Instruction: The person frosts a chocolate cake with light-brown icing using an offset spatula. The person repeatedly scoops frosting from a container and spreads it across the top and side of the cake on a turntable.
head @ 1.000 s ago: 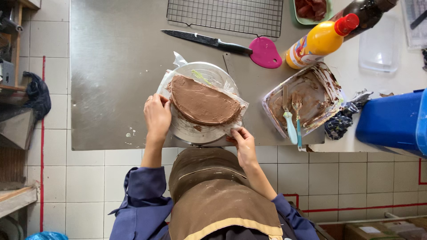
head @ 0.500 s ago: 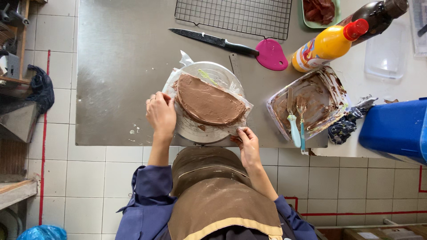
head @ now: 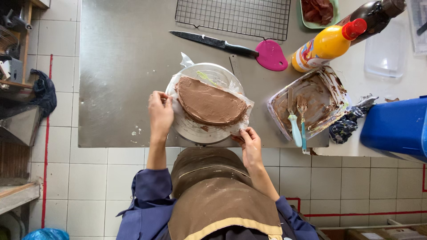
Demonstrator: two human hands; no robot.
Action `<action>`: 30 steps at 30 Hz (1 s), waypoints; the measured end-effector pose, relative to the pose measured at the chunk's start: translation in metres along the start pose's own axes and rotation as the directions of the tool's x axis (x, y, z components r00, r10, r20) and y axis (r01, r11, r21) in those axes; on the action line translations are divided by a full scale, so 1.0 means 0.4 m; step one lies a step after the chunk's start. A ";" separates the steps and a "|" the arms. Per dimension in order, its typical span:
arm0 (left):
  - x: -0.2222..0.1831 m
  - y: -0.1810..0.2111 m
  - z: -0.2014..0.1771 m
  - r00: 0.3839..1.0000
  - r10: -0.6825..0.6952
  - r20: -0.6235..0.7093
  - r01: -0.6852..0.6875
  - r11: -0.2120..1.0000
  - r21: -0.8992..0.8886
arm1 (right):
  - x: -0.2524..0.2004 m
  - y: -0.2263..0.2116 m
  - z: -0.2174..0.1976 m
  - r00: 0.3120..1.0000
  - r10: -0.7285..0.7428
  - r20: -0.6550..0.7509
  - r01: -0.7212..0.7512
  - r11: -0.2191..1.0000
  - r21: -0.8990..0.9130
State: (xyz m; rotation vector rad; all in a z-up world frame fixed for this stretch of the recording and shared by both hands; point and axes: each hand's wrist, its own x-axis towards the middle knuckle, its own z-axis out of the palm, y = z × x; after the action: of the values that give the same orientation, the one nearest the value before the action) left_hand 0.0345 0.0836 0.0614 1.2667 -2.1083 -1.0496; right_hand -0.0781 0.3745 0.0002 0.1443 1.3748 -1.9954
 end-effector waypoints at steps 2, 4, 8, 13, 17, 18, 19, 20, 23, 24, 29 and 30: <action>-0.008 0.017 0.007 0.990 -0.101 0.096 0.113 0.984 -0.135 | -0.005 -0.011 0.006 1.000 -0.005 -0.011 0.005 0.999 -0.036; -0.015 0.029 0.010 0.986 -0.125 0.110 0.135 0.987 -0.085 | -0.008 -0.025 0.014 1.000 -0.014 -0.028 0.012 0.997 -0.070; -0.008 0.034 0.011 0.981 -0.144 0.132 0.152 0.987 -0.054 | -0.010 -0.042 0.024 0.999 -0.021 -0.029 0.019 0.997 -0.073; -0.011 0.019 0.029 0.983 -0.137 0.122 0.145 0.988 -0.054 | -0.001 -0.037 0.030 0.999 -0.029 -0.041 0.027 0.999 -0.033; 0.005 -0.014 0.046 0.983 -0.134 0.122 0.144 0.986 -0.078 | 0.005 -0.017 0.040 0.998 -0.002 -0.057 0.007 0.996 0.087; 0.012 -0.026 0.046 0.980 -0.145 0.135 0.162 0.980 -0.117 | 0.005 -0.013 0.042 0.998 -0.010 -0.061 0.017 0.993 0.114; 0.018 -0.037 0.047 0.977 -0.156 0.148 0.179 0.971 -0.157 | 0.004 -0.010 0.045 0.998 -0.011 -0.059 0.018 0.993 0.114; 0.023 -0.048 0.050 0.977 -0.155 0.147 0.178 0.971 -0.158 | 0.003 -0.006 0.048 0.998 -0.016 -0.065 0.024 0.992 0.124; 0.037 -0.094 0.068 0.955 -0.203 0.215 0.259 0.925 -0.277 | -0.002 0.001 0.056 0.997 -0.017 -0.074 0.028 0.989 0.144; 0.046 -0.110 0.079 0.951 -0.200 0.236 0.277 0.889 -0.364 | -0.002 0.002 0.060 0.997 -0.016 -0.076 0.028 0.988 0.153; 0.093 -0.177 0.090 0.922 -0.186 0.340 0.344 0.796 -0.497 | -0.005 0.003 0.066 0.996 0.025 -0.082 -0.007 0.977 0.214; 0.094 -0.178 0.089 0.912 -0.200 0.359 0.366 0.791 -0.490 | -0.005 0.004 0.066 0.996 0.028 -0.086 -0.009 0.977 0.214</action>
State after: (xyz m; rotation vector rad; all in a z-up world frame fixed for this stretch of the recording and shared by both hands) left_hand 0.0293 0.0434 -0.0168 1.2023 -1.6184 -1.9177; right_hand -0.0682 0.3526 0.0112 0.3453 1.2047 -2.1397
